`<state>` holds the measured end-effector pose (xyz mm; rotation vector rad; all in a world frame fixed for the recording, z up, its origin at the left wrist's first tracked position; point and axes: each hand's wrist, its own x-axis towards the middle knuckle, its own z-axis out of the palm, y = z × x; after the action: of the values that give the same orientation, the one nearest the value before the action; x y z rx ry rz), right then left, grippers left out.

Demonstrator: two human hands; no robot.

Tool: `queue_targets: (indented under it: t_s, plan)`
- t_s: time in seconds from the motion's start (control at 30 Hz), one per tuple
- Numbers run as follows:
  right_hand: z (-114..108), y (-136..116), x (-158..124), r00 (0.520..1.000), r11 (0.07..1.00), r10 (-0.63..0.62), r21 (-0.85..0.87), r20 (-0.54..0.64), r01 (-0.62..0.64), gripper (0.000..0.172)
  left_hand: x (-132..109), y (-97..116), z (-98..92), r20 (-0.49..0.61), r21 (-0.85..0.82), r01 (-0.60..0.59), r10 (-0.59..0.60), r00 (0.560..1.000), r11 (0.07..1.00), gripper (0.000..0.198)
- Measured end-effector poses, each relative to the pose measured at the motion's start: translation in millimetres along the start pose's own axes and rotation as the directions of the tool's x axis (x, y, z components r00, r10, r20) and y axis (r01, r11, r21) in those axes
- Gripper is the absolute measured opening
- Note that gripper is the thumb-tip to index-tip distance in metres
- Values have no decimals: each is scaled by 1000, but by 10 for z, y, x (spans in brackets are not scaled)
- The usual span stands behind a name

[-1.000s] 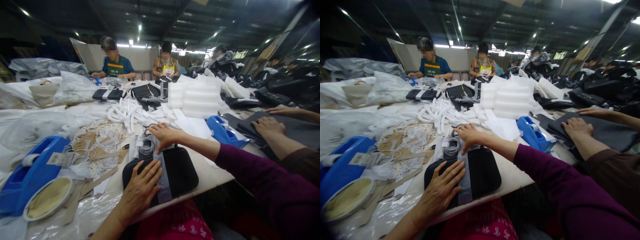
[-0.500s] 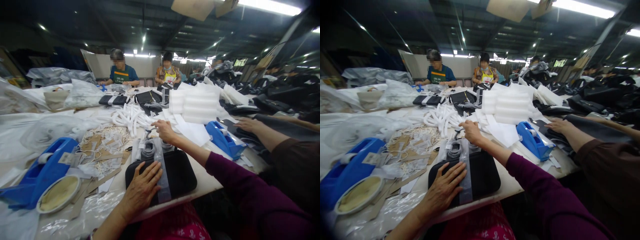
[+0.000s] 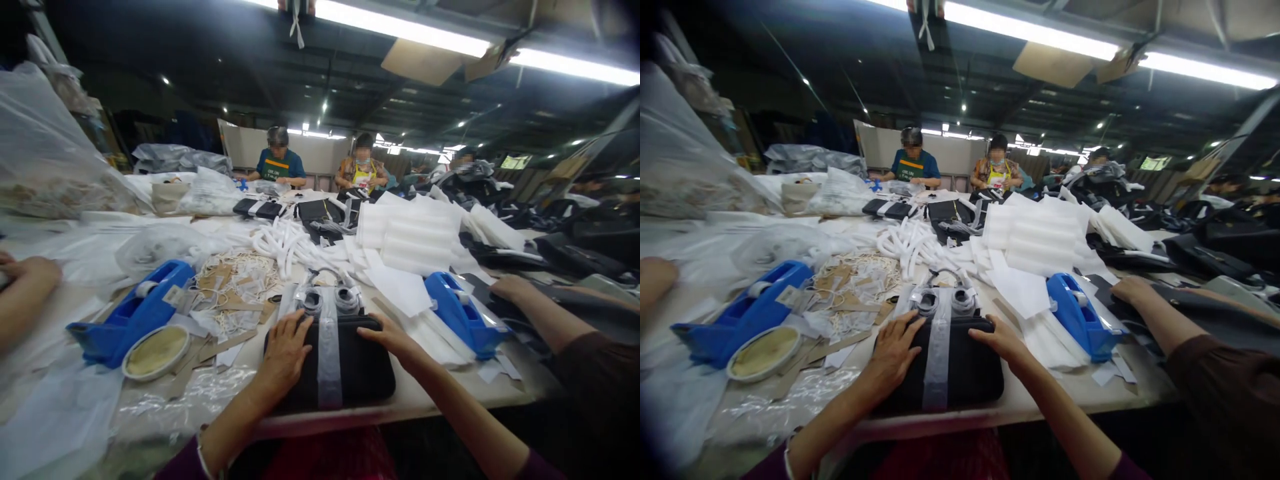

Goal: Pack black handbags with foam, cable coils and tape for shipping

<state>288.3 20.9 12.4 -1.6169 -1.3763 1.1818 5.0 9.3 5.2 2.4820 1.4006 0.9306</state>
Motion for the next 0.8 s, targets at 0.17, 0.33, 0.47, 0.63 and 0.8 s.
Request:
queue_targets:
  t_s: [0.17,0.33,0.47,0.63,0.8]
  plan:
    - [-27,-97,-8,992,997,11,71,128,-20,50,19,-419,-122,-28,-271,358,-379,925,893,58]
    - [-57,-159,27,972,989,71,112,224,-98,46,122,-531,-318,347,-623,593,-498,794,511,64]
    - [-85,-209,62,960,982,129,102,249,-158,43,282,-502,-423,469,-660,650,-470,748,376,55]
    - [-108,-271,111,933,964,205,106,295,-245,37,487,-541,-480,638,-560,746,-386,666,360,39]
    - [-130,-295,187,908,944,290,69,303,-324,32,585,-622,-448,744,-464,816,-349,570,344,32]
